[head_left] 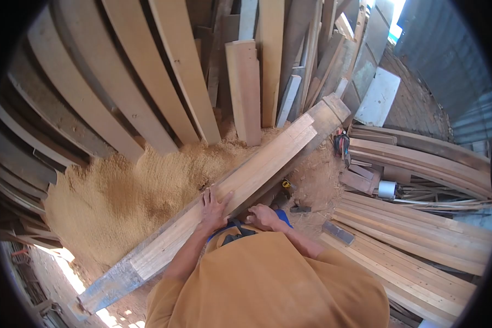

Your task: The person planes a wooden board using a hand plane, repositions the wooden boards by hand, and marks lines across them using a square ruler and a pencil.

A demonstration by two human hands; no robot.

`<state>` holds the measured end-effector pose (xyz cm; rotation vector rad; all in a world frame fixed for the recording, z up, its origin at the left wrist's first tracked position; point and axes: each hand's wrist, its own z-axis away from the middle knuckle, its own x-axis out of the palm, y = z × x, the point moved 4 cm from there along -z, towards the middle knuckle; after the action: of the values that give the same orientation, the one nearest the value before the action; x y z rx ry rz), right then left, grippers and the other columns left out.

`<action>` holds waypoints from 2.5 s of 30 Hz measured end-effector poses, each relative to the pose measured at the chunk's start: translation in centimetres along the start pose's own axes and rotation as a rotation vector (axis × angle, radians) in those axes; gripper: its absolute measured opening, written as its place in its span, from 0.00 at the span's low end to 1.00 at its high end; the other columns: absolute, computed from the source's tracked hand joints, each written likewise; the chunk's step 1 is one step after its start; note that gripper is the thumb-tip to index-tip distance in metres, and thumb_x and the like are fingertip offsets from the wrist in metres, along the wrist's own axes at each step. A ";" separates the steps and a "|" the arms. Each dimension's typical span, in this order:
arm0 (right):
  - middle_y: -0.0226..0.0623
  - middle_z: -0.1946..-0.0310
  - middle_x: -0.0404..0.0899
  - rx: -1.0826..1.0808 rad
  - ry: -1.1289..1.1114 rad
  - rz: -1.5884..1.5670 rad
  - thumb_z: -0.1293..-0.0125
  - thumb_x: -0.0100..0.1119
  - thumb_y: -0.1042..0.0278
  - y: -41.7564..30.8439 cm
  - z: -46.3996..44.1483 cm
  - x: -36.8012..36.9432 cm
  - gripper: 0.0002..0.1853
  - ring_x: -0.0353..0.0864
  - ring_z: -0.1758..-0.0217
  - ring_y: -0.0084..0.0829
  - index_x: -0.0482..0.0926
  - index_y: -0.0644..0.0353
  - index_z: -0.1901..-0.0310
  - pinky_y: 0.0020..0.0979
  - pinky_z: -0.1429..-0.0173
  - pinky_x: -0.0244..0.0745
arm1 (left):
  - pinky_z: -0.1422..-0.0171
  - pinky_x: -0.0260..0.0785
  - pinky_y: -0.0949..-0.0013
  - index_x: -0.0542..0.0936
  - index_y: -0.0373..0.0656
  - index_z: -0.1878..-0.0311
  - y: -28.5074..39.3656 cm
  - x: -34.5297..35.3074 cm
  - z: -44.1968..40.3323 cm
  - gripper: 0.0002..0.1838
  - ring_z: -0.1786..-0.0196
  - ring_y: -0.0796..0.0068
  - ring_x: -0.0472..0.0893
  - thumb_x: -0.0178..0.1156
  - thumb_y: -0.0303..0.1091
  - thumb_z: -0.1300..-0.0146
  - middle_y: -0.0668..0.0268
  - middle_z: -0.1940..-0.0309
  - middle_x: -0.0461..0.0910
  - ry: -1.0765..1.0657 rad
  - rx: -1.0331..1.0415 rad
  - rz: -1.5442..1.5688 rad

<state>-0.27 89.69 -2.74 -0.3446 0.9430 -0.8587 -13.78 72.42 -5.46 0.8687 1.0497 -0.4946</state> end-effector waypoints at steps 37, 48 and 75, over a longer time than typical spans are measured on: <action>0.18 0.83 0.52 0.174 0.415 -2.084 0.17 0.51 0.52 34.2 -25.0 -37.3 0.20 0.53 0.85 0.20 0.62 0.43 0.71 0.26 0.81 0.51 | 0.26 0.56 0.30 0.70 0.81 0.22 15.3 0.9 -20.8 0.51 0.24 0.35 0.61 0.80 0.48 0.54 0.41 0.20 0.55 0.007 -0.117 -0.157; 0.19 0.84 0.53 0.156 0.469 -1.987 0.18 0.52 0.51 35.9 -24.5 -36.3 0.21 0.54 0.85 0.20 0.64 0.43 0.72 0.26 0.80 0.52 | 0.26 0.59 0.31 0.68 0.84 0.21 15.0 1.3 -20.7 0.53 0.25 0.34 0.63 0.79 0.48 0.54 0.40 0.19 0.54 0.002 -0.120 -0.166; 0.58 0.48 0.86 0.457 0.177 -0.410 0.27 0.52 0.52 52.5 -11.2 -0.7 0.22 0.82 0.40 0.59 0.87 0.63 0.51 0.53 0.34 0.75 | 0.24 0.47 0.24 0.51 0.65 0.12 13.7 4.0 -20.2 0.59 0.20 0.24 0.51 0.75 0.47 0.45 0.28 0.19 0.43 -0.014 0.059 -0.288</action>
<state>16.09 124.47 -40.26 -0.0628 0.8183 -1.4667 -13.06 96.93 -8.44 0.7677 1.1584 -0.7755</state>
